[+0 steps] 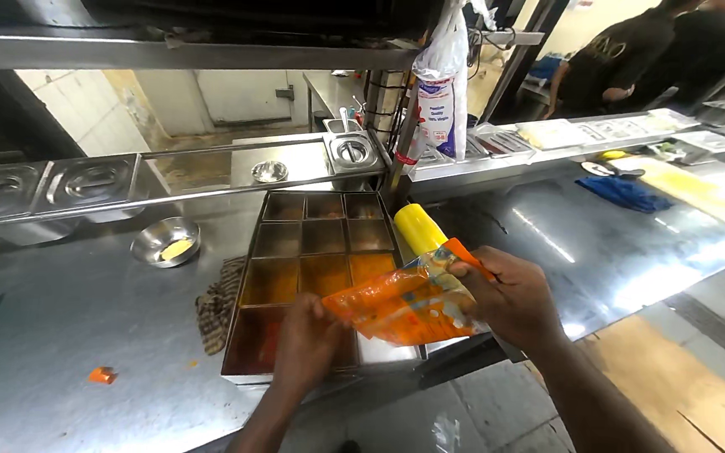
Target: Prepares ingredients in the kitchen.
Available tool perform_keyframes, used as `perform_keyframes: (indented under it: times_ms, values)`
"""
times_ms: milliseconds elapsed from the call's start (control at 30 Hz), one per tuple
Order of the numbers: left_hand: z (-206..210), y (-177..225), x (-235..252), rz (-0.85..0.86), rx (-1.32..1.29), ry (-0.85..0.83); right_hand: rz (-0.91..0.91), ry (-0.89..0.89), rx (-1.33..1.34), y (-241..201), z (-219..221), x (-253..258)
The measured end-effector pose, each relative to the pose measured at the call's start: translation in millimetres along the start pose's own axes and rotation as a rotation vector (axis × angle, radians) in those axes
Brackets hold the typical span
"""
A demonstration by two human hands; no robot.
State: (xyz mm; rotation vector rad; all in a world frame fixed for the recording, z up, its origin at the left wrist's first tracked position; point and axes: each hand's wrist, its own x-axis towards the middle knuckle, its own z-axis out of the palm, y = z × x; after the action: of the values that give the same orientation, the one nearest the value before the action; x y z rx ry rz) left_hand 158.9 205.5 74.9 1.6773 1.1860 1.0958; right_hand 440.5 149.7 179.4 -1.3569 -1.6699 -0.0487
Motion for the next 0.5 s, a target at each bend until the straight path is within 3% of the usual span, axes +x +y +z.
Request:
perform_keyframes:
  times_ms: [500]
  values:
    - [23.9,8.9,40.2,-0.096,0.091,0.009,-0.047,0.060,-0.057,25.3,2.0,17.7]
